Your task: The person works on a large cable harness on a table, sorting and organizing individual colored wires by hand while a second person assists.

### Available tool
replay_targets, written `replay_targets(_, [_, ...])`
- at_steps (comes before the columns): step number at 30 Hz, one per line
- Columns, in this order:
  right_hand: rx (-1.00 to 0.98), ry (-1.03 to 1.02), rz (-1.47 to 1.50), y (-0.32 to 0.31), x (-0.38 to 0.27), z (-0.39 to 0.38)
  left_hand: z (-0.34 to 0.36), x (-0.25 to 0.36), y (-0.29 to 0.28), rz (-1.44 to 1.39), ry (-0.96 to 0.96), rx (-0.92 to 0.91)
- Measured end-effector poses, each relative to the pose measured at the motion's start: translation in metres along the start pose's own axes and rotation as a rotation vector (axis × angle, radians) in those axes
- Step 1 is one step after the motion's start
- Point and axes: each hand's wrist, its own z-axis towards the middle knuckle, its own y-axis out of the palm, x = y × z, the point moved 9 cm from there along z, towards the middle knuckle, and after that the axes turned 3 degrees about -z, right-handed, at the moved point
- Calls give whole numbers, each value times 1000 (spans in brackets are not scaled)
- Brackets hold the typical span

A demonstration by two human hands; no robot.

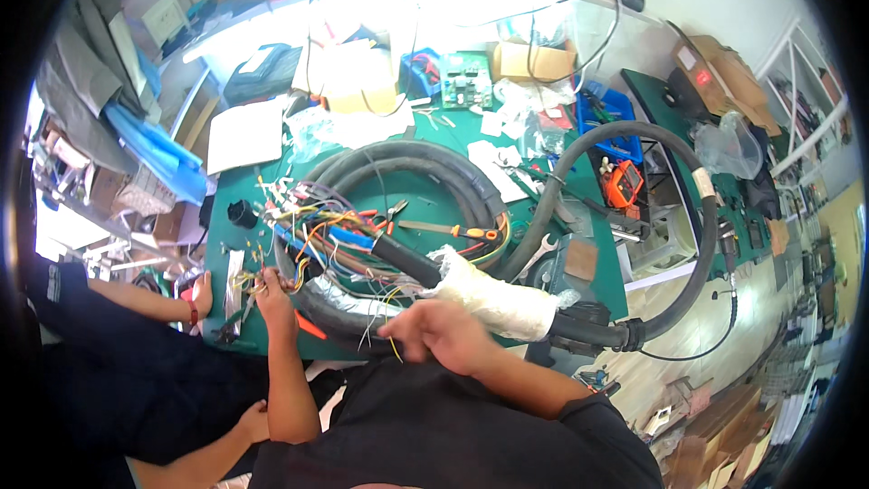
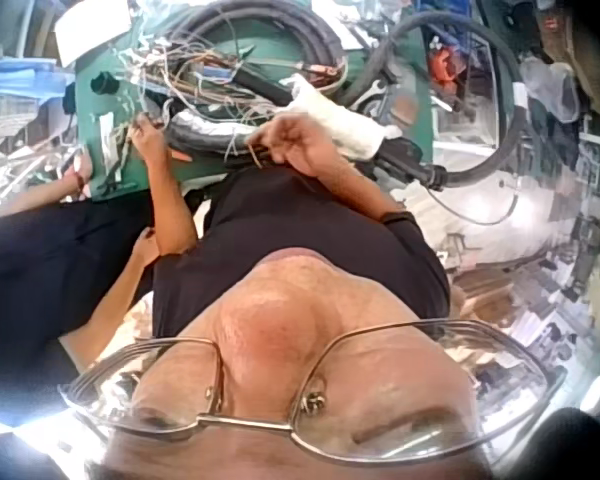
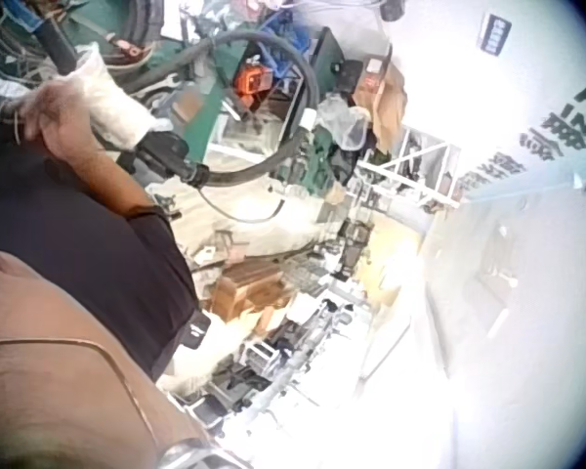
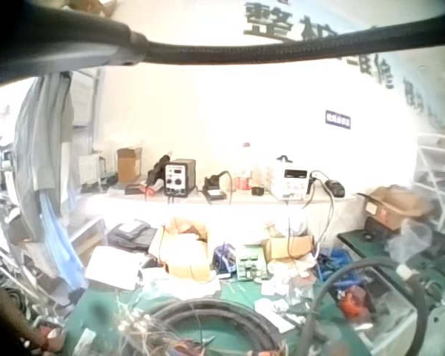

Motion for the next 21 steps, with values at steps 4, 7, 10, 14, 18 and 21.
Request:
replay_targets(4, [-277, -517, 158, 34, -94, 5, 4, -11, -21, 268, 58, 96])
replay_targets(7, [-223, -604, 124, 39, -123, 15, 0, -8, -8, 18, -23, 82])
replay_targets(10, [-243, -585, 112, 39, -126, 18, -7, -3, -1, -60, -17, 30])
replay_targets(14, [-188, -723, -196, 46, -126, 14, -10, -5, -5, -92, -45, 46])
replay_targets(18, [12, -1043, -1147, 69, -104, 8, -8, -8, -11, -95, -26, 65])
replay_targets(21, [70, -841, -1204, 54, -77, 6, -9, -6, -6, -81, -39, 77])
